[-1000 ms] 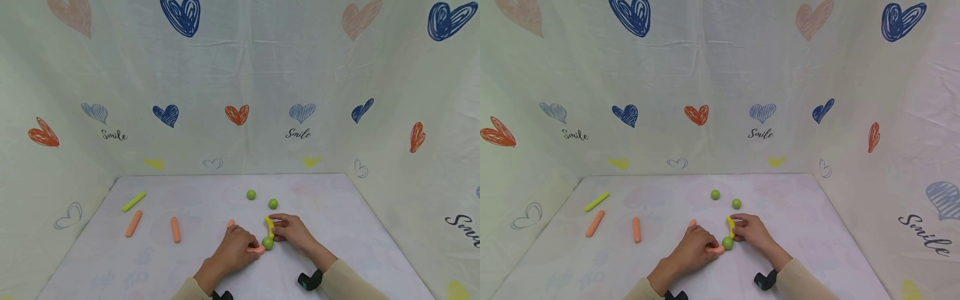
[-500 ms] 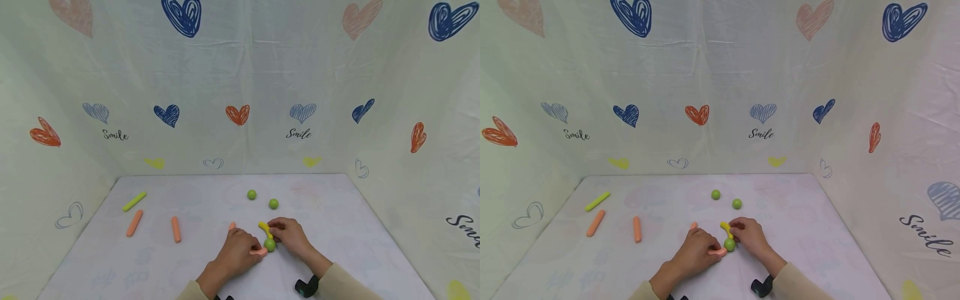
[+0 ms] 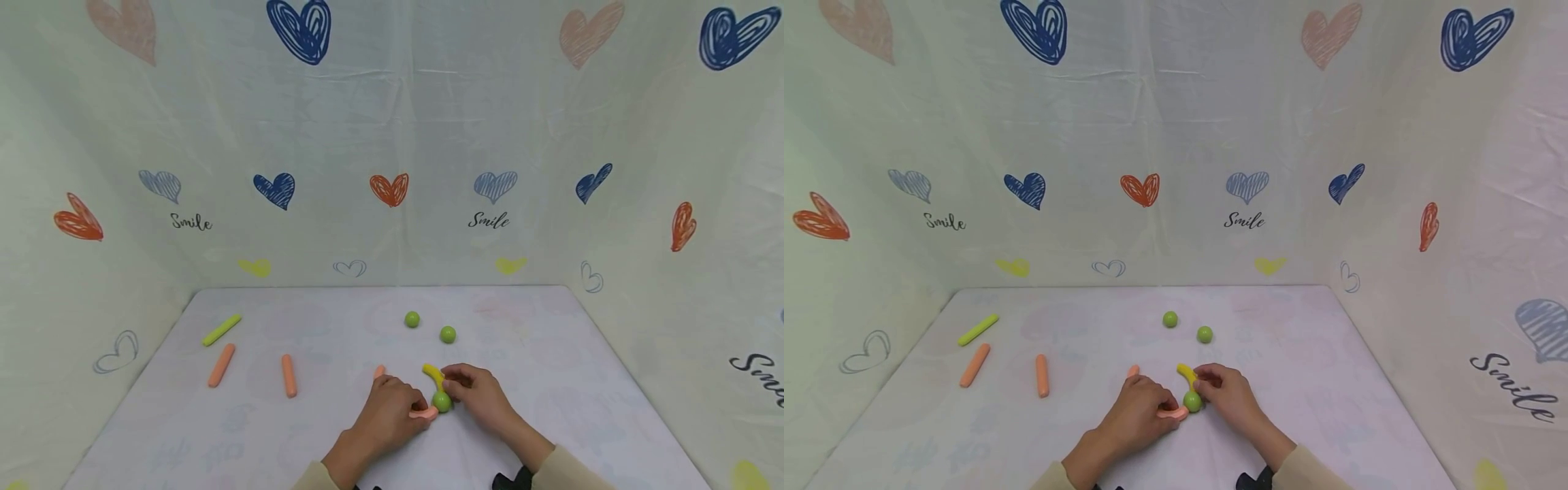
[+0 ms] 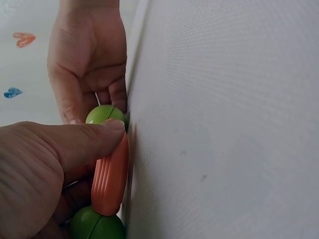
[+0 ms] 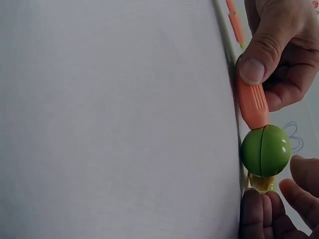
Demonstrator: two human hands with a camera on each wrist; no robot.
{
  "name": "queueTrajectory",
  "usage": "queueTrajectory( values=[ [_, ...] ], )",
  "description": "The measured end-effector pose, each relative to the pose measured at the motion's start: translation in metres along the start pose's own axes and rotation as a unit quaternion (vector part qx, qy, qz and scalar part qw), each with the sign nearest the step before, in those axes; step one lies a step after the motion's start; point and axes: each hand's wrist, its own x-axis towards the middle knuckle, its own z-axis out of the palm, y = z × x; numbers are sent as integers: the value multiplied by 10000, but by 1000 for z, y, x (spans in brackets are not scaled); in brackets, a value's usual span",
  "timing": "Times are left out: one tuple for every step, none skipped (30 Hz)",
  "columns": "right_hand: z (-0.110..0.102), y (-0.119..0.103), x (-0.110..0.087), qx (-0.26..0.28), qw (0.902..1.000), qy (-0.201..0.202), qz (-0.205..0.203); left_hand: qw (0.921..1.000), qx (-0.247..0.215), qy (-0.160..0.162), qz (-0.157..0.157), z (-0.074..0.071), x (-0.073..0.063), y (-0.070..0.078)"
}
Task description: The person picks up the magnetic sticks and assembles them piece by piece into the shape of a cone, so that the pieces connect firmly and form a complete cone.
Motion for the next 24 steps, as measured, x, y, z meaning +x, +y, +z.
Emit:
queueTrajectory(
  values=[
    [-1, 2, -2, -48, 10000, -39, -59, 10000, 11, 32, 21, 0, 0, 0],
    [-1, 4, -3, -124, 9998, -82, -128, 10000, 22, 59, 44, 0, 0, 0],
    [-1, 5, -5, -187, 9995, -127, -207, 9999, 31, 76, 59, 0, 0, 0],
    [-2, 6, -6, -255, 9991, -167, -279, 10000, 29, 68, 55, 0, 0, 0],
    [-2, 7, -7, -311, 9987, -203, -353, 10000, 42, 64, 60, 0, 0, 0],
    [-2, 8, -8, -363, 9981, -241, -424, 10000, 54, 54, 62, 0, 0, 0],
    [-2, 8, -9, -411, 9976, -269, -485, 9999, 69, 38, 62, 0, 0, 0],
    [-2, 8, -10, -459, 9970, -293, -550, 9999, 88, 26, 68, 0, 0, 0],
    [-1, 8, -10, -487, 9966, -314, -587, 9999, 95, 8, 68, -1, 0, 0],
    [-1, 8, -11, -542, 9960, -329, -628, 9999, 99, -12, 69, -1, 0, 0],
    [-1, 8, -11, -552, 9956, -350, -667, 9999, 97, -26, 68, -1, 0, 0],
    [-1, 8, -12, -562, 9952, -366, -713, 9999, 84, -47, 61, -1, 0, 0],
    [-1, 8, -12, -555, 9949, -380, -758, 9999, 66, -66, 55, -1, 0, 0],
    [-1, 8, -13, -548, 9944, -398, -807, 9999, 40, -81, 46, -1, -1, 0],
    [-2, 8, -13, -515, 9943, -414, -839, 10000, 11, -90, 41, -1, -1, 0],
    [-2, 8, -13, -473, 9941, -433, -876, 10000, -18, -91, 34, -2, -1, 0],
    [-2, 7, -14, -420, 9940, -445, -908, 10000, -33, -83, 33, -2, -1, -1],
    [-2, 7, -14, -372, 9938, -458, -941, 10000, -39, -70, 35, -1, -1, -1],
    [-2, 7, -14, -329, 9938, -470, -950, 10000, -42, -53, 32, -1, -1, -1],
    [-2, 7, -14, -280, 9939, -483, -949, 10000, -59, -22, 28, -1, -1, -1],
    [-3, 7, -14, -235, 9939, -495, -953, 10000, -89, 6, 23, -2, -1, -2],
    [-2, 7, -15, -249, 9939, -501, -952, 9999, -113, 26, 18, -2, -1, -2],
    [-2, 7, -15, -268, 9938, -505, -953, 9999, -151, 50, 12, -3, -1, -3],
    [-2, 8, -15, -280, 9938, -514, -948, 9998, -207, 77, -5, -4, -2, -4]
  ],
)
